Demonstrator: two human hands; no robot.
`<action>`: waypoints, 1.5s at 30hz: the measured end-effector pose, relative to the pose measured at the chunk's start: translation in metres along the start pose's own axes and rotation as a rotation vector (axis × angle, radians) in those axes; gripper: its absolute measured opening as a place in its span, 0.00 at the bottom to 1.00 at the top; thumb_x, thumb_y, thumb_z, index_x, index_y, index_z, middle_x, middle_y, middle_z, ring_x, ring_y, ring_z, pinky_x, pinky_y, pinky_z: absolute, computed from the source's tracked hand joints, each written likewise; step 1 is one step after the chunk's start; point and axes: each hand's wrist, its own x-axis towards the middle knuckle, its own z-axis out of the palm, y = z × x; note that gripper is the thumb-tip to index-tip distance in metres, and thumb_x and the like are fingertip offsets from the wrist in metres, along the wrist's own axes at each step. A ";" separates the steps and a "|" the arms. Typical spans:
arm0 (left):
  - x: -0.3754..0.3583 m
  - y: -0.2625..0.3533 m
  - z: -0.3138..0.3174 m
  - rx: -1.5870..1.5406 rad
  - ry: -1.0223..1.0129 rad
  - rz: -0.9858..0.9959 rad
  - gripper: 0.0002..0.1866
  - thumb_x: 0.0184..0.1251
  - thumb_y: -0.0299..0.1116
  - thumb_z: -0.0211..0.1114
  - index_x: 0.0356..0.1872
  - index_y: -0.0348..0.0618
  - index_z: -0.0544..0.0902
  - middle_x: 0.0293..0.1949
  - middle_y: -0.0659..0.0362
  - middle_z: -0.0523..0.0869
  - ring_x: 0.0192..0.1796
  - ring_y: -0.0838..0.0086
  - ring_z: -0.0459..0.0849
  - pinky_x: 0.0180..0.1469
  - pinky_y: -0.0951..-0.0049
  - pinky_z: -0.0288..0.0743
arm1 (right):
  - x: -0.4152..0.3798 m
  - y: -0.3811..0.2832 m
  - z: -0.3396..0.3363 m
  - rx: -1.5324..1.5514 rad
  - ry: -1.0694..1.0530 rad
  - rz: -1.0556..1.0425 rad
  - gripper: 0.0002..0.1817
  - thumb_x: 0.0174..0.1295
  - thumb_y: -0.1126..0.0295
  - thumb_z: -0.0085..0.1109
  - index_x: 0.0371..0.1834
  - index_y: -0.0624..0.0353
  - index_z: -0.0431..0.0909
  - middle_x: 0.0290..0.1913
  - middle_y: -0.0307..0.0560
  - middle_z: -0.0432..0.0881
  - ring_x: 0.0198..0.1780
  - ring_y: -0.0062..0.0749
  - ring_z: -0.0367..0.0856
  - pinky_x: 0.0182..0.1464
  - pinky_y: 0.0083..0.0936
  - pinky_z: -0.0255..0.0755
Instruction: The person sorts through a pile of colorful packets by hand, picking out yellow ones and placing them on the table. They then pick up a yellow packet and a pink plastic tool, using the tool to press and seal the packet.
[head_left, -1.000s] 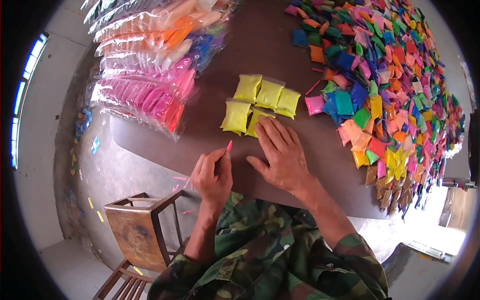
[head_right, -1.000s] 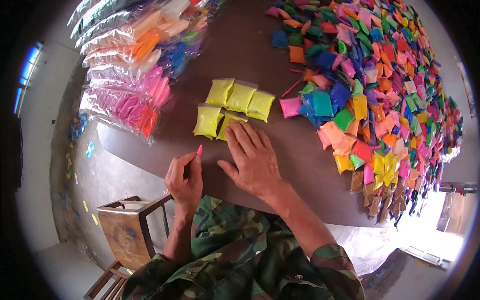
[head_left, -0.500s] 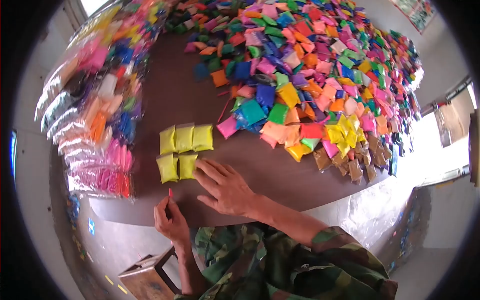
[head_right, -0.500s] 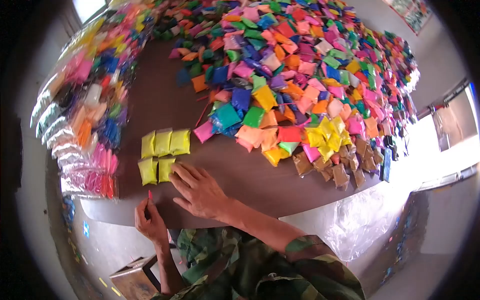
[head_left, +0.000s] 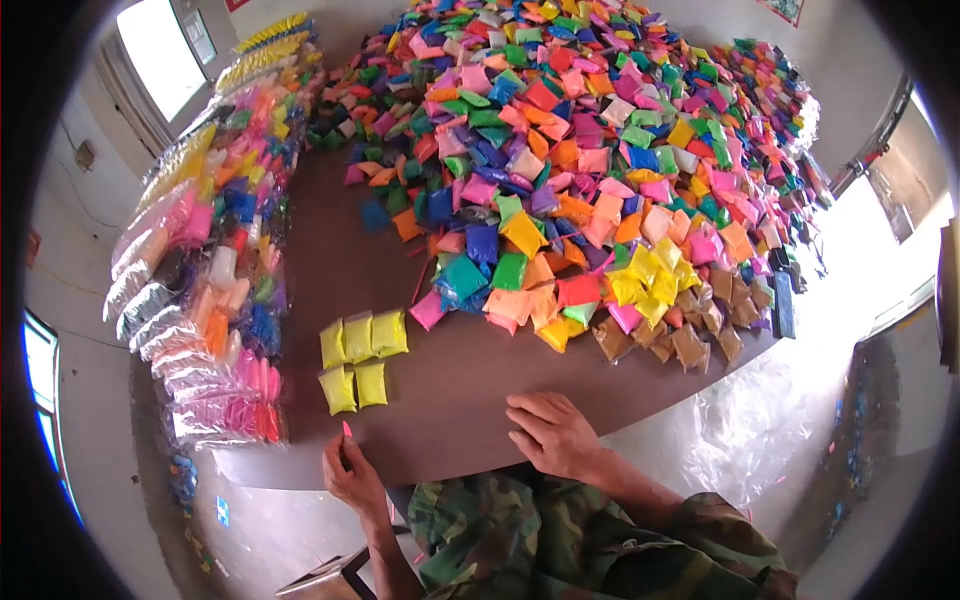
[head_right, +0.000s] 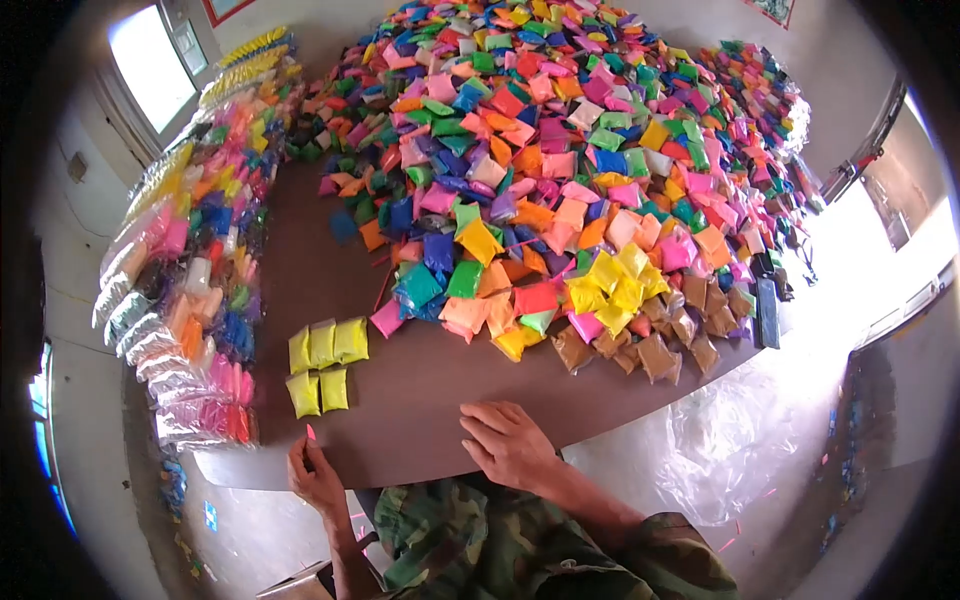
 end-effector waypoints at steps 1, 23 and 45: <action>0.001 0.001 0.001 0.010 0.003 0.025 0.06 0.76 0.28 0.67 0.47 0.38 0.85 0.39 0.50 0.88 0.40 0.55 0.87 0.43 0.59 0.80 | 0.002 -0.001 -0.001 -0.004 0.024 0.008 0.17 0.62 0.68 0.71 0.53 0.62 0.84 0.60 0.47 0.82 0.58 0.44 0.84 0.61 0.42 0.77; 0.003 0.080 0.020 -0.189 -0.469 0.335 0.03 0.67 0.25 0.72 0.39 0.40 0.87 0.33 0.51 0.87 0.35 0.53 0.86 0.37 0.56 0.78 | 0.006 -0.007 -0.001 0.002 0.097 0.089 0.15 0.56 0.77 0.66 0.48 0.60 0.87 0.57 0.44 0.86 0.56 0.39 0.86 0.59 0.38 0.79; -0.002 0.080 0.028 -0.144 -0.416 0.363 0.03 0.66 0.27 0.73 0.37 0.42 0.87 0.30 0.53 0.84 0.31 0.56 0.84 0.33 0.57 0.76 | 0.001 -0.001 -0.009 0.123 0.008 0.091 0.25 0.54 0.78 0.62 0.59 0.61 0.82 0.63 0.48 0.82 0.62 0.44 0.82 0.66 0.41 0.75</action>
